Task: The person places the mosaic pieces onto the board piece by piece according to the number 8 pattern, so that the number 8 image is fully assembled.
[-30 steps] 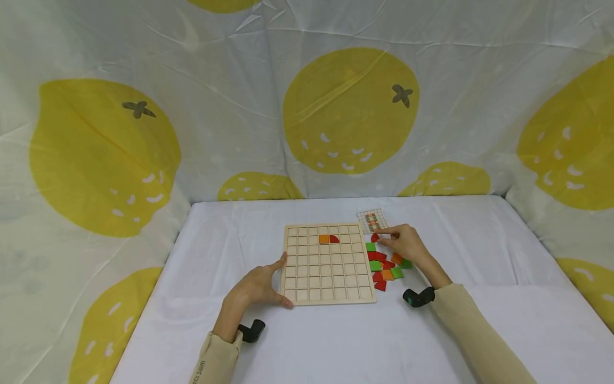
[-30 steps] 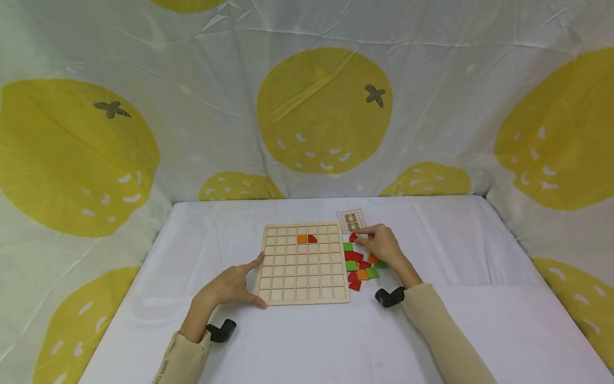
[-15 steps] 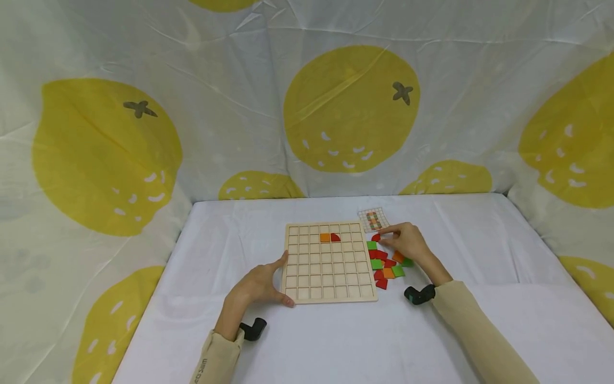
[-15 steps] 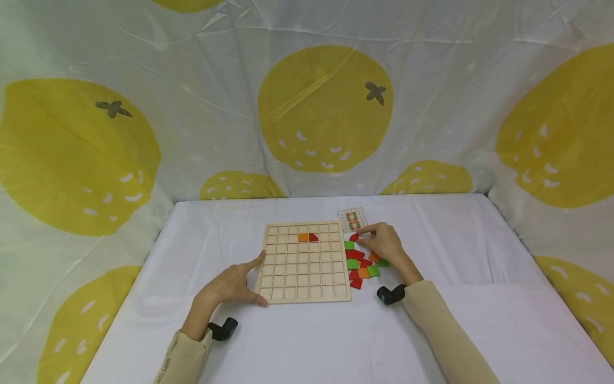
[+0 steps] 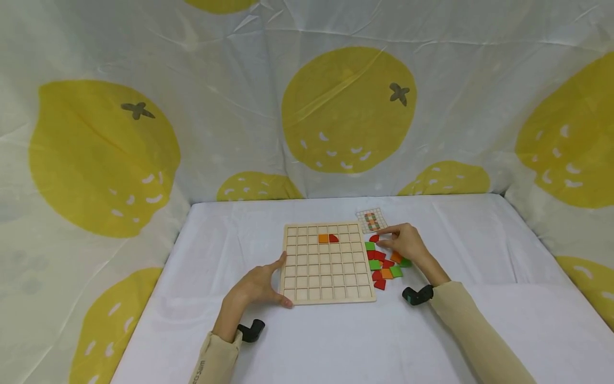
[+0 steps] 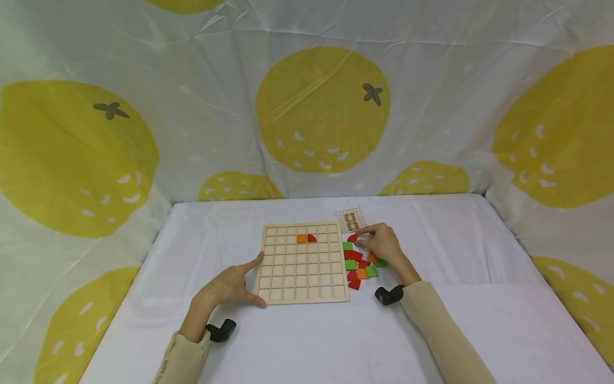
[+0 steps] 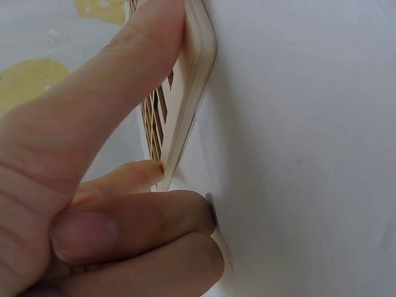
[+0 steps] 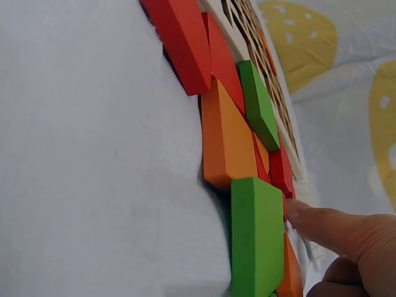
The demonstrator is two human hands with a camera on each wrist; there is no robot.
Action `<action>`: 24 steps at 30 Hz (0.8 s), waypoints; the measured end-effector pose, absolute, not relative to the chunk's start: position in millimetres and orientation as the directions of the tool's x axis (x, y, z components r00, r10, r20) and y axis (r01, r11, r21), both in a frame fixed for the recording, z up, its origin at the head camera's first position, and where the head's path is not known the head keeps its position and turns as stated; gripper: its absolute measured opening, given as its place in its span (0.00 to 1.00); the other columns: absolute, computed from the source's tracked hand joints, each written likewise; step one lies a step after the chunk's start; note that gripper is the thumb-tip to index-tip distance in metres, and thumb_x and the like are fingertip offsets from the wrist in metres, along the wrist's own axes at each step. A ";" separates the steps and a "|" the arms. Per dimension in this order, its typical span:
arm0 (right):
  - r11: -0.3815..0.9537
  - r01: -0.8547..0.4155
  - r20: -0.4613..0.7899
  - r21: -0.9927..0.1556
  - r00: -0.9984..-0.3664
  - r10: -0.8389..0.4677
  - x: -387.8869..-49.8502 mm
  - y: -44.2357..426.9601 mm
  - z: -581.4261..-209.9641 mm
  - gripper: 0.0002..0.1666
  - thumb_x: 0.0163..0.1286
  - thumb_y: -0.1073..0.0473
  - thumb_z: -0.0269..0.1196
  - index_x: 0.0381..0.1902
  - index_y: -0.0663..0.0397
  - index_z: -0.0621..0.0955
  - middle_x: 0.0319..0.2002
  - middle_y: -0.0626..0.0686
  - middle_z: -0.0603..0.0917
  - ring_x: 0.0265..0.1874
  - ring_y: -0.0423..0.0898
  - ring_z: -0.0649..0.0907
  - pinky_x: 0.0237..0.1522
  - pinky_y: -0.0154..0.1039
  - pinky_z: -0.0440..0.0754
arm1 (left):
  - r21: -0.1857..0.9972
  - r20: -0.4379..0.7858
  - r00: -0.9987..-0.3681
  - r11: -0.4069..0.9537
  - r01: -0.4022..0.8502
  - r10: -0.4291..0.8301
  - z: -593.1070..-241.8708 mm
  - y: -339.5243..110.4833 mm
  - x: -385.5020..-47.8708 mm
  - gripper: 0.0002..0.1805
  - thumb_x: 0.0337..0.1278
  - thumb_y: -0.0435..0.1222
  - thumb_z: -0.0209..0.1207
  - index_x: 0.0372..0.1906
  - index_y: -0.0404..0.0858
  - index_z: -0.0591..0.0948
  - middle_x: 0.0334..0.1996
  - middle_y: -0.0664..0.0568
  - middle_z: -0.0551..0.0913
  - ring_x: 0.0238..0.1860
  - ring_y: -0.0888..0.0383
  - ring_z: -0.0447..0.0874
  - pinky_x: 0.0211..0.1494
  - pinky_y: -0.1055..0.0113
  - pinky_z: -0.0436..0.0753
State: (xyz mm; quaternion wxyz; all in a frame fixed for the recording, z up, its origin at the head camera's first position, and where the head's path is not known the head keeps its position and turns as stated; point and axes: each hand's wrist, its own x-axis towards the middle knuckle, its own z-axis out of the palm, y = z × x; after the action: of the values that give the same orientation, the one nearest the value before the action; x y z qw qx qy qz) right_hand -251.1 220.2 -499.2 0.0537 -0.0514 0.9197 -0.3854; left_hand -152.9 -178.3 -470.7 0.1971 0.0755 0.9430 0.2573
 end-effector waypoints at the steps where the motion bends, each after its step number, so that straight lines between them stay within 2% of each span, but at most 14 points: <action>1: 0.699 -0.053 -0.061 -0.713 -0.989 -0.136 -251.4 220.0 -499.5 0.21 0.63 0.57 0.76 0.52 0.59 0.89 0.16 0.47 0.64 0.17 0.45 0.66 0.19 0.32 0.60 | 0.515 -0.334 -0.911 0.856 0.040 0.243 -471.0 -178.3 -153.0 0.72 0.28 0.53 0.85 0.84 0.49 0.55 0.75 0.36 0.70 0.75 0.37 0.70 0.73 0.41 0.73; 10: 0.701 -0.115 0.024 -0.704 -0.990 -0.138 -252.4 210.8 -495.4 0.19 0.64 0.56 0.76 0.49 0.60 0.90 0.15 0.47 0.62 0.18 0.46 0.66 0.21 0.33 0.58 | 0.506 -0.332 -0.909 0.861 0.056 0.254 -471.6 -179.6 -153.8 0.73 0.29 0.54 0.85 0.84 0.49 0.54 0.75 0.35 0.69 0.75 0.37 0.70 0.73 0.41 0.73; 18: 0.618 -0.110 0.005 -0.778 -0.986 -0.168 -253.4 179.8 -487.5 0.20 0.63 0.56 0.76 0.50 0.59 0.90 0.14 0.45 0.62 0.15 0.43 0.61 0.19 0.32 0.56 | 0.507 -0.323 -0.913 0.860 0.056 0.250 -470.2 -179.4 -154.0 0.72 0.28 0.53 0.85 0.83 0.49 0.55 0.75 0.36 0.70 0.74 0.37 0.71 0.73 0.41 0.74; 24: 0.561 -0.181 0.046 -0.808 -0.968 -0.246 -254.9 150.9 -487.2 0.17 0.62 0.58 0.77 0.48 0.59 0.90 0.14 0.46 0.62 0.17 0.43 0.60 0.22 0.33 0.58 | 0.506 -0.334 -0.910 0.861 0.046 0.245 -470.0 -178.9 -153.6 0.72 0.28 0.54 0.85 0.84 0.49 0.55 0.74 0.34 0.71 0.74 0.37 0.71 0.72 0.41 0.74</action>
State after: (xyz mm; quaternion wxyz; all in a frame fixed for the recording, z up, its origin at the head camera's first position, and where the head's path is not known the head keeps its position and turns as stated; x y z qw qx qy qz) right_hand -254.9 150.9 -487.2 0.0359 -0.1207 0.8828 -0.4526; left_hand -153.6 -178.9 -470.0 0.1976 0.0770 0.9443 0.2517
